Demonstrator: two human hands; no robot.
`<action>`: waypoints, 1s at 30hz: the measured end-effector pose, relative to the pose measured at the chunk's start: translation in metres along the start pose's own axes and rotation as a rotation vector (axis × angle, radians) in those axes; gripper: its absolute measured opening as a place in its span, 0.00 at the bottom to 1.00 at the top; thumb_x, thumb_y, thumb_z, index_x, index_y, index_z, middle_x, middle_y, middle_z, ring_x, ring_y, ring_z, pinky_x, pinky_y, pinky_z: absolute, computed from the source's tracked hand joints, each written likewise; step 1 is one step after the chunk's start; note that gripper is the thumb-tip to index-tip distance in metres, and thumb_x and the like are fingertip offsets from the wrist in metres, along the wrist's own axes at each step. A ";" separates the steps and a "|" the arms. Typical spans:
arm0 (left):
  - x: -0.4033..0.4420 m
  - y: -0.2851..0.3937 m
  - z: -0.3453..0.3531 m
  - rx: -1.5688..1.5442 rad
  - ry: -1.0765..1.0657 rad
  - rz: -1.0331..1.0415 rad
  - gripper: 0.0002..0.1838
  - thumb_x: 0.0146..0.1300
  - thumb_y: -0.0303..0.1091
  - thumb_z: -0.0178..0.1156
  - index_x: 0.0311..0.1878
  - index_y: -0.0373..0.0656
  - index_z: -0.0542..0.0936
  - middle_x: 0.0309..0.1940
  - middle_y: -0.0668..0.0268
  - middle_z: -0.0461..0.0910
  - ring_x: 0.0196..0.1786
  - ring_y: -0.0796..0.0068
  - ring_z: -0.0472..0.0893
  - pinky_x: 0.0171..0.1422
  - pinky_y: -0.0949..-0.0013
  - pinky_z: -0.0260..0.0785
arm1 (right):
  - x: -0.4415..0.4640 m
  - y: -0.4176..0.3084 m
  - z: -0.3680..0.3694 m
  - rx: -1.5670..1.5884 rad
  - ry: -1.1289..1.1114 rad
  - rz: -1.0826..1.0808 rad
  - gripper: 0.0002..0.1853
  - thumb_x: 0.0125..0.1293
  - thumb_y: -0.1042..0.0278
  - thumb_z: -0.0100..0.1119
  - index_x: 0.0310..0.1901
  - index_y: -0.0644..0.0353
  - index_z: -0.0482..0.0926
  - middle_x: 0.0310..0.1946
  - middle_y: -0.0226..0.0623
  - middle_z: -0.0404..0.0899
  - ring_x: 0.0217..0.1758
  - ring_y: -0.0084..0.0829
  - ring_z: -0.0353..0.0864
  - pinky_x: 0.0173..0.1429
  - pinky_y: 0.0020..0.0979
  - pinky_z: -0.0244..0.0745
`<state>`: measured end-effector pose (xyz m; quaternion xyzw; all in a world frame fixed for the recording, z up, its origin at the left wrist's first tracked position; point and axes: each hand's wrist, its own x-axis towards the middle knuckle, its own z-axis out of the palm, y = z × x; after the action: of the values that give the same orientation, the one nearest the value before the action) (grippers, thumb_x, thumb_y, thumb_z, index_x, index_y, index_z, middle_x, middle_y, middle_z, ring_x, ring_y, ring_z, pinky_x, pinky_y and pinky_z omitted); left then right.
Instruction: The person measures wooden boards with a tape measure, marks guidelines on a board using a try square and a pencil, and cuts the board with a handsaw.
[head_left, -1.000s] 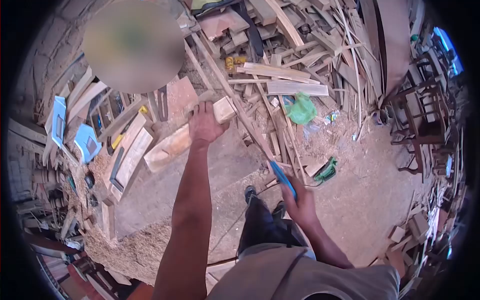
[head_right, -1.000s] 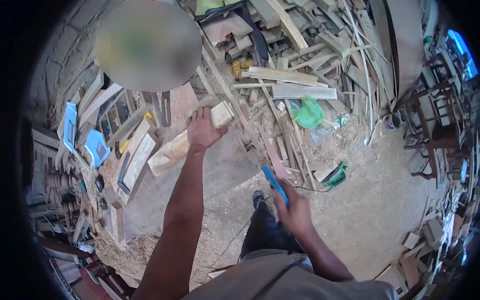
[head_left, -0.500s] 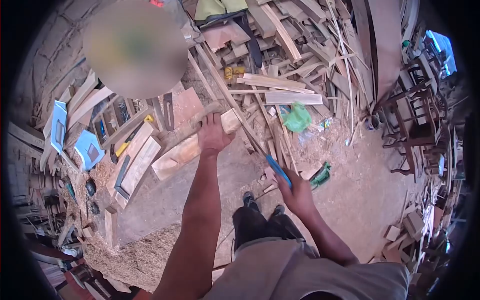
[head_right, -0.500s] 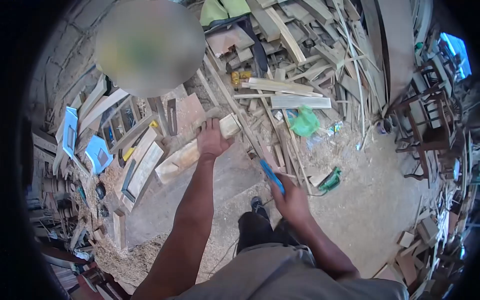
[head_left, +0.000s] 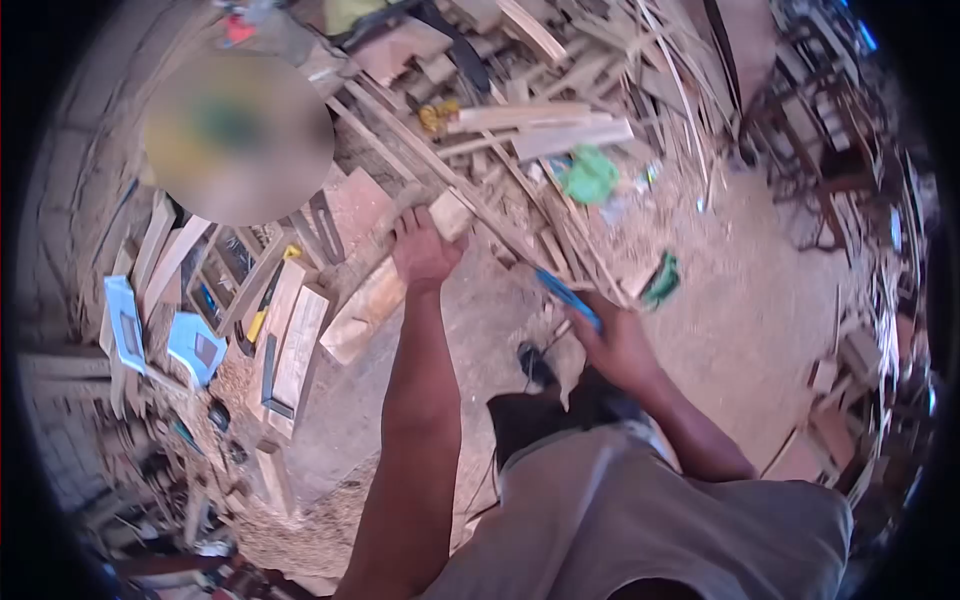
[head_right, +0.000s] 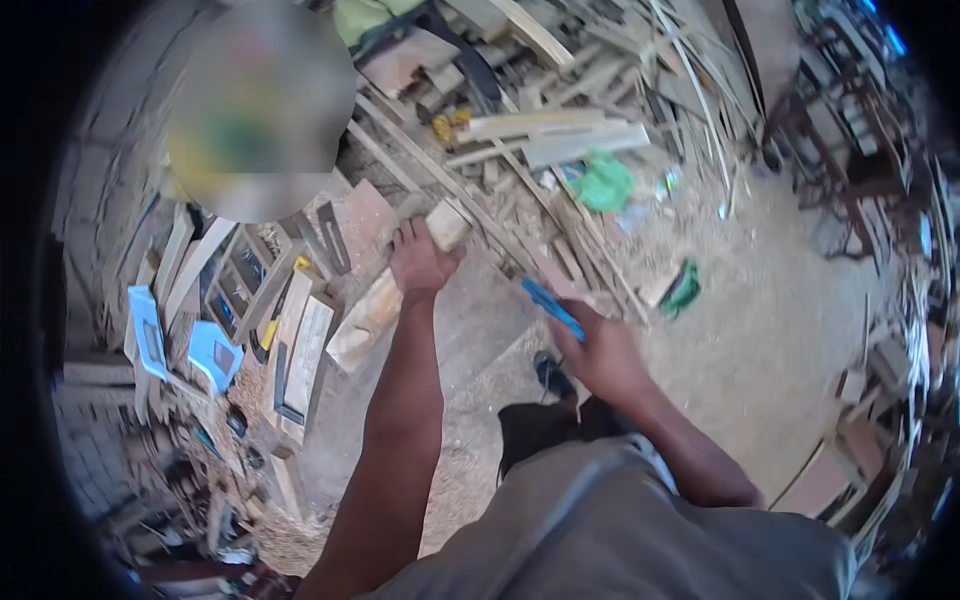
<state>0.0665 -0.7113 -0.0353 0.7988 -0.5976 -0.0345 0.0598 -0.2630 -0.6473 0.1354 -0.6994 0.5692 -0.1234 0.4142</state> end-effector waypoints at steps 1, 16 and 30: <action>0.002 0.001 -0.003 -0.014 0.008 -0.018 0.48 0.50 0.63 0.83 0.67 0.42 0.78 0.64 0.55 0.80 0.71 0.47 0.80 0.76 0.40 0.73 | -0.027 0.003 -0.015 0.030 -0.032 0.060 0.21 0.84 0.56 0.65 0.67 0.63 0.87 0.34 0.55 0.91 0.41 0.52 0.97 0.47 0.47 0.88; 0.015 0.008 -0.015 0.024 -0.027 -0.059 0.45 0.54 0.62 0.82 0.65 0.40 0.78 0.63 0.53 0.79 0.70 0.45 0.80 0.72 0.38 0.74 | -0.024 0.022 -0.006 0.096 -0.013 -0.011 0.23 0.82 0.55 0.66 0.71 0.57 0.85 0.39 0.56 0.92 0.43 0.63 0.94 0.51 0.54 0.89; 0.014 0.009 -0.014 -0.022 -0.017 -0.042 0.48 0.51 0.63 0.84 0.66 0.41 0.76 0.63 0.53 0.80 0.70 0.45 0.79 0.75 0.39 0.73 | 0.025 0.008 -0.001 0.086 -0.035 -0.047 0.21 0.82 0.55 0.66 0.68 0.57 0.87 0.38 0.55 0.92 0.43 0.63 0.94 0.51 0.56 0.90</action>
<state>0.0636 -0.7262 -0.0202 0.8101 -0.5808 -0.0492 0.0625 -0.2609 -0.6706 0.1231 -0.6961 0.5398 -0.1452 0.4505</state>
